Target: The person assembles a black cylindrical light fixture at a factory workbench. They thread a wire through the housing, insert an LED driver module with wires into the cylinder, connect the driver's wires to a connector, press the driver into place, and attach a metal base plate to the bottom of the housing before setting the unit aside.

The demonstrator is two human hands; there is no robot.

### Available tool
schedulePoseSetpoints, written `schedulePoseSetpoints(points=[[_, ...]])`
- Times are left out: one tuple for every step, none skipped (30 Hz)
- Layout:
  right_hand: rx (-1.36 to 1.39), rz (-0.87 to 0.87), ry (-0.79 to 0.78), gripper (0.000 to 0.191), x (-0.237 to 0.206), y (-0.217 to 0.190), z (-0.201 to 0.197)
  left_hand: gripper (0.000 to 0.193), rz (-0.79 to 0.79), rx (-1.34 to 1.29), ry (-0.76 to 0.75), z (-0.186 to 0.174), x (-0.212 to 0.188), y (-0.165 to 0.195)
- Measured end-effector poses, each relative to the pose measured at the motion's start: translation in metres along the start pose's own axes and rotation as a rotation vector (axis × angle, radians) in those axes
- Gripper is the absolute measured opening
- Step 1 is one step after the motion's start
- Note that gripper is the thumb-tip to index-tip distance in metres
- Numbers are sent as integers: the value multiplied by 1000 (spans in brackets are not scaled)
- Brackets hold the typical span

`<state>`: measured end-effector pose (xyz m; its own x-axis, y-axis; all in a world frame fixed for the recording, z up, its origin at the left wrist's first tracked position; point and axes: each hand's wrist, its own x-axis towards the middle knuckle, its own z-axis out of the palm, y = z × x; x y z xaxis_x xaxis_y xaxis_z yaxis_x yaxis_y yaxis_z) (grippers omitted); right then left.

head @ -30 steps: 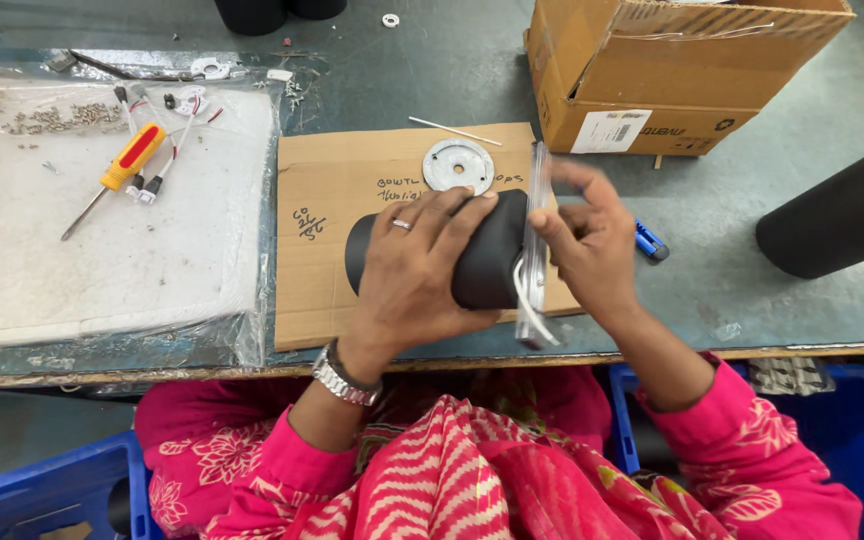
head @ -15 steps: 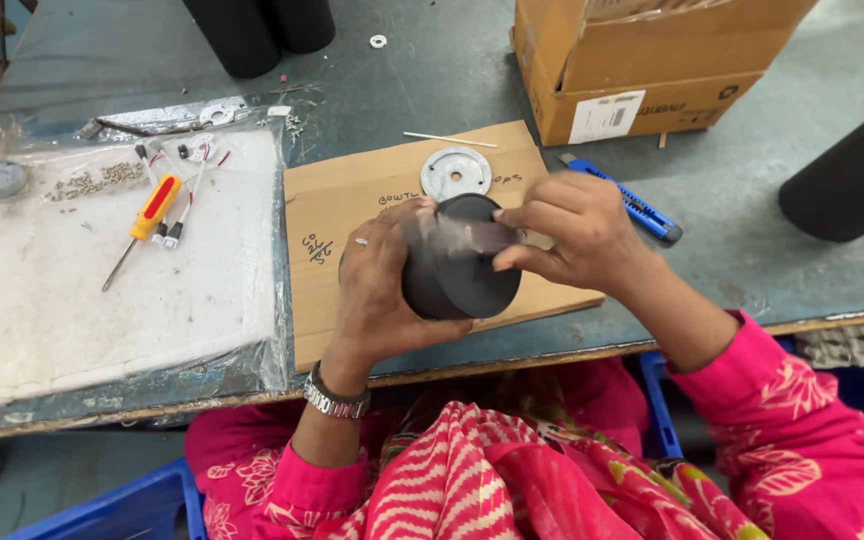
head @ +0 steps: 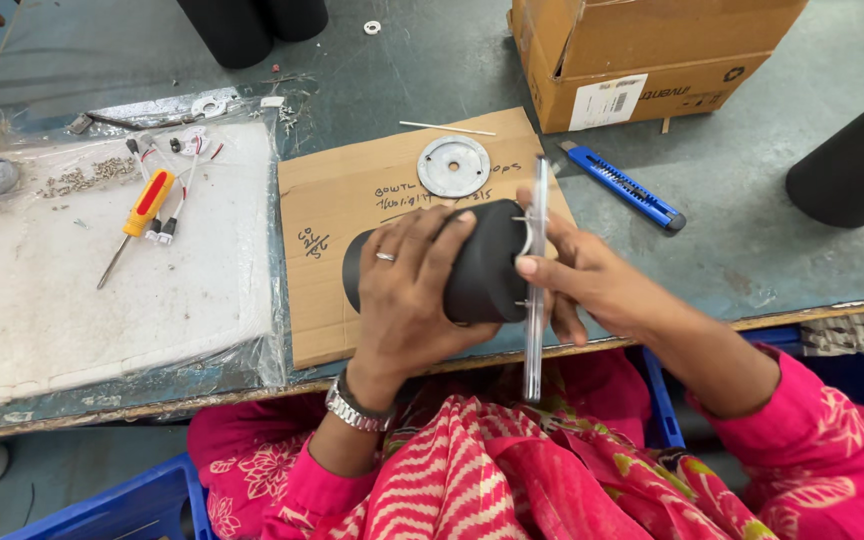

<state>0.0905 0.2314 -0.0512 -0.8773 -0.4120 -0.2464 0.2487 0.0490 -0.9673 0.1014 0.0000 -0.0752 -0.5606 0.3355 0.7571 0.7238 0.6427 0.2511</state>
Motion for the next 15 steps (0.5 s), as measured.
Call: schedulePoseSetpoints(points=[[81, 12, 11, 83, -2, 9, -1, 94, 7, 8, -16, 2, -1, 2], [161, 25, 22, 81, -4, 18, -2, 93, 14, 15, -33, 3, -2, 4], [243, 37, 36, 79, -8, 28, -3, 92, 28, 24, -41, 4, -3, 5], [148, -27, 100, 81, -10, 38, -3, 91, 42, 32, -51, 5, -4, 6], [53, -92, 164, 83, -12, 48, -4, 90, 58, 41, -61, 6, -5, 6], [-43, -156, 227, 85, -16, 58, -4, 90, 67, 52, -61, 8, -6, 6], [-104, -318, 254, 82, -19, 65, -6, 89, 74, 65, -62, 8, -7, 6], [-166, -482, 276, 79, -23, 71, -9, 89, 80, 80, -60, 9, -8, 5], [-228, -648, 294, 76, -25, 74, -14, 90, 71, 60, -58, 9, -8, 4], [-230, -686, 357, 77, -25, 75, -20, 91, 61, 43, -54, 8, -9, 1], [-230, -722, 420, 78, -23, 73, -28, 92, 50, 26, -52, 7, -10, -2], [-229, -759, 484, 79, -19, 69, -37, 95, 28, 20, -30, 6, -10, -5], [-282, -719, 505, 79, -12, 64, -46, 97, 8, 12, -7, 5, -11, -8], [-335, -677, 528, 80, -2, 58, -56, 100, -12, 3, 15, 4, -12, -11], [-390, -635, 552, 80, 7, 54, -65, 103, -36, -15, 35, 2, -14, -14]])
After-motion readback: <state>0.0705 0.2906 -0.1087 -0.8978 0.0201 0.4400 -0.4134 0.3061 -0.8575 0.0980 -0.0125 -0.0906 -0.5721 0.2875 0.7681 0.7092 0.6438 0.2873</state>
